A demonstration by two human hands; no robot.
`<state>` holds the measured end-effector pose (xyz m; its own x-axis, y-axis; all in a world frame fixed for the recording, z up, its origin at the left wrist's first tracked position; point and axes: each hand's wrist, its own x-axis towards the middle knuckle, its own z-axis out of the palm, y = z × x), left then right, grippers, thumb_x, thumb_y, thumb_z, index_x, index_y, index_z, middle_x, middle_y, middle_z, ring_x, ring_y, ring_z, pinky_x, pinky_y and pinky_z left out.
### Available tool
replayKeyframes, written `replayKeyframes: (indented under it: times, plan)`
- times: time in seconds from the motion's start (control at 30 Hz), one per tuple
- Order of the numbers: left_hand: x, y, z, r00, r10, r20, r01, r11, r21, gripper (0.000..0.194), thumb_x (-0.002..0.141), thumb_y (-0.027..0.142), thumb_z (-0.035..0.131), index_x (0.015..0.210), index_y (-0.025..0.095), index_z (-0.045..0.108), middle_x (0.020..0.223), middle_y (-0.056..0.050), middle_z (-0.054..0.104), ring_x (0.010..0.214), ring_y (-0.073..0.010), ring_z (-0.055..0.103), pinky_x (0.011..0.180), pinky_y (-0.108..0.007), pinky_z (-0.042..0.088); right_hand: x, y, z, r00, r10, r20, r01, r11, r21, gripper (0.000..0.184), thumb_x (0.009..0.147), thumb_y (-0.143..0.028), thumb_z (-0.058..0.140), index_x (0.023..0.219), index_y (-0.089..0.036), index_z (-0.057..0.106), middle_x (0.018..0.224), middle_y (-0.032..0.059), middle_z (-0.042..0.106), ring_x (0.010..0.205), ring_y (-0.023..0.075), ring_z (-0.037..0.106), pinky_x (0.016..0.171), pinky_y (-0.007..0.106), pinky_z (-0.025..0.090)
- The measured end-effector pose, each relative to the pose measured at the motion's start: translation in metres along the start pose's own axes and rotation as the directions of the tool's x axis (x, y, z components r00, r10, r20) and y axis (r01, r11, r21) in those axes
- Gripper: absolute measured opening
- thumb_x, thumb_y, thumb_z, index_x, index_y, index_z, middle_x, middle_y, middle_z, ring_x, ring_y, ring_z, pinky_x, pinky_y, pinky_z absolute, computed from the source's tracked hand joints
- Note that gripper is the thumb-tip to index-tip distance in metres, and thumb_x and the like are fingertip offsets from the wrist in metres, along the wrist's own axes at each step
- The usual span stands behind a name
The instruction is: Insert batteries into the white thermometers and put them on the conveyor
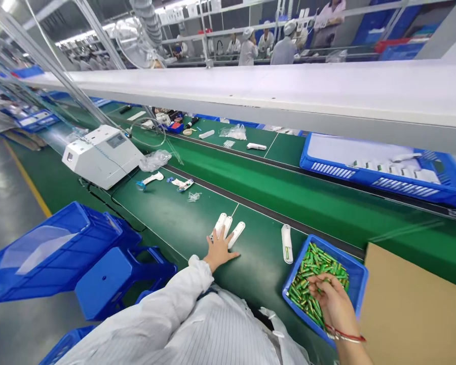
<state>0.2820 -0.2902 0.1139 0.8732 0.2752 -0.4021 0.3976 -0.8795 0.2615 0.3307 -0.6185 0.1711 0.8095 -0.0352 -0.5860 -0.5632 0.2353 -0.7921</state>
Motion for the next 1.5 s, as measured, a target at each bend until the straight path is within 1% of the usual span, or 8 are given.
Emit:
replayKeyframes:
  times: [0.4, 0.5, 0.6, 0.7, 0.87, 1.07, 1.3, 1.5]
  plan:
    - [0.04, 0.002, -0.015, 0.953, -0.132, -0.273, 0.183, 0.968, 0.172, 0.056, 0.085, 0.038, 0.046, 0.138, 0.028, 0.034, 0.149, -0.013, 0.02, 0.134, -0.043, 0.011, 0.099, -0.068, 0.013, -0.01, 0.02, -0.077, 0.979, -0.069, -0.192, 0.05, 0.994, -0.102, 0.038, 0.046, -0.04, 0.069, 0.073, -0.019, 0.054, 0.047, -0.0069, 0.051, 0.04, 0.0074, 0.039, 0.04, 0.02, 0.028]
    - [0.045, 0.042, -0.013, 0.951, 0.031, -0.308, -0.026, 0.999, 0.019, 0.055, 0.084, 0.032, 0.048, 0.136, 0.016, 0.036, 0.147, -0.017, 0.021, 0.136, -0.0364, 0.011, 0.107, -0.056, 0.014, 0.006, 0.018, -0.068, 0.976, -0.168, -0.14, 0.131, 0.961, -0.242, 0.034, 0.052, -0.041, 0.062, 0.077, -0.019, 0.054, 0.046, -0.0083, 0.045, 0.04, 0.0086, 0.036, 0.041, 0.023, 0.027]
    - [0.054, 0.107, 0.007, 0.96, 0.237, -0.148, -0.257, 0.956, -0.14, 0.04, 0.086, 0.029, 0.045, 0.123, 0.015, 0.05, 0.124, -0.014, 0.051, 0.118, -0.0238, 0.045, 0.1, -0.035, 0.034, 0.019, 0.016, -0.043, 0.983, -0.175, -0.048, 0.155, 0.948, -0.279, 0.038, 0.058, -0.044, 0.056, 0.085, -0.019, 0.055, 0.057, -0.0045, 0.053, 0.043, 0.0103, 0.042, 0.044, 0.025, 0.032]
    - [0.065, 0.167, 0.035, 0.959, 0.276, -0.072, -0.285, 0.936, -0.206, 0.036, 0.085, 0.038, 0.047, 0.108, 0.012, 0.058, 0.1, -0.012, 0.06, 0.095, -0.02, 0.057, 0.086, -0.029, 0.042, 0.027, 0.015, -0.017, 0.986, -0.166, -0.013, 0.155, 0.942, -0.297, 0.038, 0.06, -0.044, 0.057, 0.087, -0.019, 0.058, 0.061, -0.0032, 0.054, 0.049, 0.0132, 0.049, 0.05, 0.028, 0.038]
    - [0.078, 0.206, 0.06, 0.973, 0.196, -0.119, -0.221, 0.939, -0.262, 0.067, 0.076, 0.037, 0.058, 0.133, 0.011, 0.035, 0.121, -0.019, 0.043, 0.116, -0.0321, 0.041, 0.095, -0.043, 0.033, 0.027, 0.021, 0.005, 0.988, -0.15, 0.049, 0.157, 0.925, -0.345, 0.033, 0.063, -0.044, 0.057, 0.085, -0.019, 0.06, 0.054, -0.005, 0.05, 0.048, 0.0137, 0.049, 0.051, 0.028, 0.038]
    - [0.088, 0.174, 0.049, 0.99, 0.143, -0.004, -0.133, 0.91, -0.393, 0.067, 0.065, 0.014, 0.062, 0.128, 0.006, 0.038, 0.114, -0.019, 0.05, 0.114, -0.0309, 0.044, 0.098, -0.041, 0.031, 0.023, 0.031, -0.018, 0.997, -0.073, 0.01, 0.072, 0.94, -0.334, 0.035, 0.061, -0.045, 0.058, 0.085, -0.018, 0.058, 0.051, -0.0069, 0.045, 0.045, 0.0112, 0.043, 0.046, 0.024, 0.031]
    - [0.052, 0.108, 0.018, 0.966, 0.073, 0.249, 0.126, 0.708, -0.695, 0.022, 0.069, 0.021, 0.062, 0.087, 0.015, 0.051, 0.085, -0.007, 0.062, 0.081, -0.0205, 0.062, 0.073, -0.034, 0.049, 0.021, 0.033, -0.019, 0.99, -0.143, 0.019, 0.14, 0.925, -0.353, 0.034, 0.062, -0.045, 0.057, 0.084, -0.019, 0.057, 0.05, -0.007, 0.044, 0.045, 0.0115, 0.042, 0.046, 0.025, 0.032]
    - [-0.023, 0.047, 0.002, 0.96, -0.063, 0.274, 0.276, 0.404, -0.872, 0.036, 0.07, 0.03, 0.066, 0.096, 0.016, 0.045, 0.086, -0.006, 0.062, 0.071, -0.0155, 0.064, 0.064, -0.027, 0.052, 0.027, 0.038, -0.037, 0.917, -0.395, -0.057, 0.21, 0.598, -0.773, 0.03, 0.069, -0.052, 0.048, 0.069, -0.021, 0.049, 0.06, 0.0023, 0.054, 0.057, 0.019, 0.05, 0.057, 0.032, 0.039]
